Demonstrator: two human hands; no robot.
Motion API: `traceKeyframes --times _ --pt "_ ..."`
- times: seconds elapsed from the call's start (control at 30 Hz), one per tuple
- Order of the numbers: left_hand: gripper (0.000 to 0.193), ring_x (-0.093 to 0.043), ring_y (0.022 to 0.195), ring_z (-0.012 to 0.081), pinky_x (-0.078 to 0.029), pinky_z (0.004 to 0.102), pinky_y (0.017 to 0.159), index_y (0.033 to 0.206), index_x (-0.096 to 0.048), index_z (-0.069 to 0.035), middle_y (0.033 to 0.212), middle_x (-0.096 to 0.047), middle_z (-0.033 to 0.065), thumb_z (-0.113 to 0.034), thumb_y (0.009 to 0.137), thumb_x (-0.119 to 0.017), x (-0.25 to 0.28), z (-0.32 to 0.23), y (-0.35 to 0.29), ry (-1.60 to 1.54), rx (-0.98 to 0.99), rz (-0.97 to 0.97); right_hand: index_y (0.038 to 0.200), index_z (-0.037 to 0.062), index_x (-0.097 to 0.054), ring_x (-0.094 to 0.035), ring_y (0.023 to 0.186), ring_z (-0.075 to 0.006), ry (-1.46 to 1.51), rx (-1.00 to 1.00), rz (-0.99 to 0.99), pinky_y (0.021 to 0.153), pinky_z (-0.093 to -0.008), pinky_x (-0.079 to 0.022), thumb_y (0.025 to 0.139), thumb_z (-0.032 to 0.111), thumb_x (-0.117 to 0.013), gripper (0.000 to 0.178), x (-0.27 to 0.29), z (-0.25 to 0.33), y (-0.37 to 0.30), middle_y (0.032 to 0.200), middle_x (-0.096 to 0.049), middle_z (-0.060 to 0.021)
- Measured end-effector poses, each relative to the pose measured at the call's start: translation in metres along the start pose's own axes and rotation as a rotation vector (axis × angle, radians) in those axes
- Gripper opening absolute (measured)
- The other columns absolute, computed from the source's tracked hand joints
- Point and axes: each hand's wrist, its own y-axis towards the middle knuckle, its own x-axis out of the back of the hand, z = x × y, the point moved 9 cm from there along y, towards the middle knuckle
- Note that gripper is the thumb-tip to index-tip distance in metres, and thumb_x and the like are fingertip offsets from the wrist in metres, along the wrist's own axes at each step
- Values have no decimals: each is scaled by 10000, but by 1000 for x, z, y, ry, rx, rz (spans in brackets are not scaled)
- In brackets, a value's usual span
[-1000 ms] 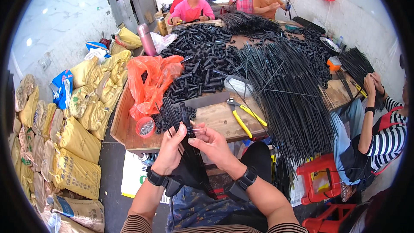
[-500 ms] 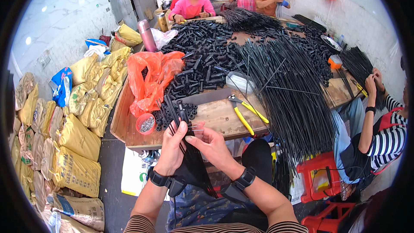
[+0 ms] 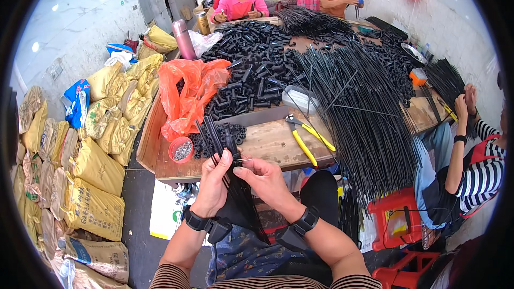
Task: Manually fitting and cutting wire ribs to umbrella center poles using hand tools.
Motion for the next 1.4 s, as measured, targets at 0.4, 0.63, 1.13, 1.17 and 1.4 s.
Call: traceKeyframes --times 0.4,0.63,1.13,1.17,1.4 --pt "243 -596 822 68 -466 233 752 961 -661 -32 909 -672 27 -243 966 -542 4 3 -5 -72 -5 -51 984 -26 -640 -443 777 -9 34 28 -25 683 -178 -386 890 138 -656 190 -7 -3 -3 837 -571 68" --pt "263 -605 824 79 -473 239 752 944 -654 -25 900 -673 39 -256 971 -530 -1 -1 -7 -63 -24 -96 1055 -50 -630 -486 811 -36 -110 77 -77 740 -203 -429 909 148 -626 246 -3 2 -5 841 -590 29" --pt "274 -646 838 157 -504 288 772 927 -634 -30 876 -677 85 -281 967 -530 -1 8 -4 -39 -49 -159 1126 -43 -597 -663 834 -250 -456 252 -86 737 -287 -483 935 141 -550 270 -7 34 -14 952 -656 -210" --pt "273 -648 834 158 -506 288 767 921 -633 -30 871 -679 89 -280 965 -533 1 8 -4 -19 -53 -177 1115 -39 -594 -652 816 -309 -541 298 -103 707 -318 -490 933 129 -539 253 -9 38 -15 936 -646 -223" --pt "225 -650 844 164 -511 293 777 923 -631 -23 893 -682 110 -237 949 -568 6 7 -4 2 -80 -204 922 -46 -552 -596 701 -415 -773 494 -38 594 -465 -468 908 84 -511 136 -20 64 -19 759 -586 -246"
